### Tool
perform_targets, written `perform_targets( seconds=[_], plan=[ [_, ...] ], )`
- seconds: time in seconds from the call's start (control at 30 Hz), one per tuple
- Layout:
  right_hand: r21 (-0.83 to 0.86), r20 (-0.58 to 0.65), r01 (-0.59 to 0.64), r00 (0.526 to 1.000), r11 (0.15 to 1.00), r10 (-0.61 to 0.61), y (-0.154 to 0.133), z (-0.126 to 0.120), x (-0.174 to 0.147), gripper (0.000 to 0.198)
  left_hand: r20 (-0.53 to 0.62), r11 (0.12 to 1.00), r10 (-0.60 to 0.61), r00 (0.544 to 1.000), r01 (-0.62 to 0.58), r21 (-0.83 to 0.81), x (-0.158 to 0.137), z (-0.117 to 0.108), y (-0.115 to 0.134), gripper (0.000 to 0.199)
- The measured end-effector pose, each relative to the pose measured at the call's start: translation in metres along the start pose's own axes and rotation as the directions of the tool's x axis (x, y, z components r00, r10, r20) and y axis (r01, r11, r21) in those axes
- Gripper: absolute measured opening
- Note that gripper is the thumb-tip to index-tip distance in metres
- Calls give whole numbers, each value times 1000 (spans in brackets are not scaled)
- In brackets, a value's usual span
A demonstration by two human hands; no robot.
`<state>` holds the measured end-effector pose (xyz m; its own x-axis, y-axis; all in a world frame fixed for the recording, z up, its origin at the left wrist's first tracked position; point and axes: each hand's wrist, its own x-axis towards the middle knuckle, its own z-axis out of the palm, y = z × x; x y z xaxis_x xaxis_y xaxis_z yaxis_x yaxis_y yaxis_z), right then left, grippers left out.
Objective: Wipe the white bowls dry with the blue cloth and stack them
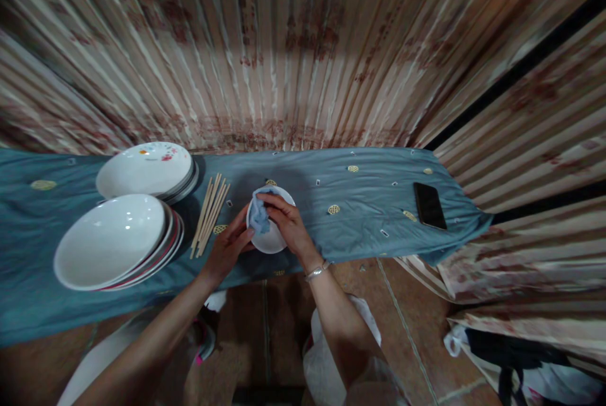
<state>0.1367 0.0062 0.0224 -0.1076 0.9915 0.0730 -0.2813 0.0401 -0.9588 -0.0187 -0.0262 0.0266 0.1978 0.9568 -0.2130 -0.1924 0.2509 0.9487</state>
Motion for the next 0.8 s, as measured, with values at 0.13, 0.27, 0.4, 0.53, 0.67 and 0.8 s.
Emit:
perform_targets(
  seconds=[0.13,0.27,0.4,0.53,0.67,0.8],
  plan=[
    [38,-71,5,997,999,-3,8,-5,4,35,10,1000,-5,1000,5,-14,0,0,0,87],
    [38,-189,21,982,999,-13,19,-9,4,41,19,1000,-12,1000,12,-7,0,0,0,88],
    [32,-276,29,961,999,-19,25,-9,1,46,24,1000,-10,1000,10,-16,0,1,0,88],
    [80,-269,23,963,996,-1,22,-3,0,45,28,1000,-11,1000,12,-28,0,0,-2,91],
    [171,-160,-28,986,985,55,12,7,1,38,24,1000,-10,1000,10,-27,0,-1,-3,88],
    [190,-63,-101,991,976,115,0,14,-3,28,-2,1000,-10,1000,10,-8,0,-2,-3,85]
  ],
)
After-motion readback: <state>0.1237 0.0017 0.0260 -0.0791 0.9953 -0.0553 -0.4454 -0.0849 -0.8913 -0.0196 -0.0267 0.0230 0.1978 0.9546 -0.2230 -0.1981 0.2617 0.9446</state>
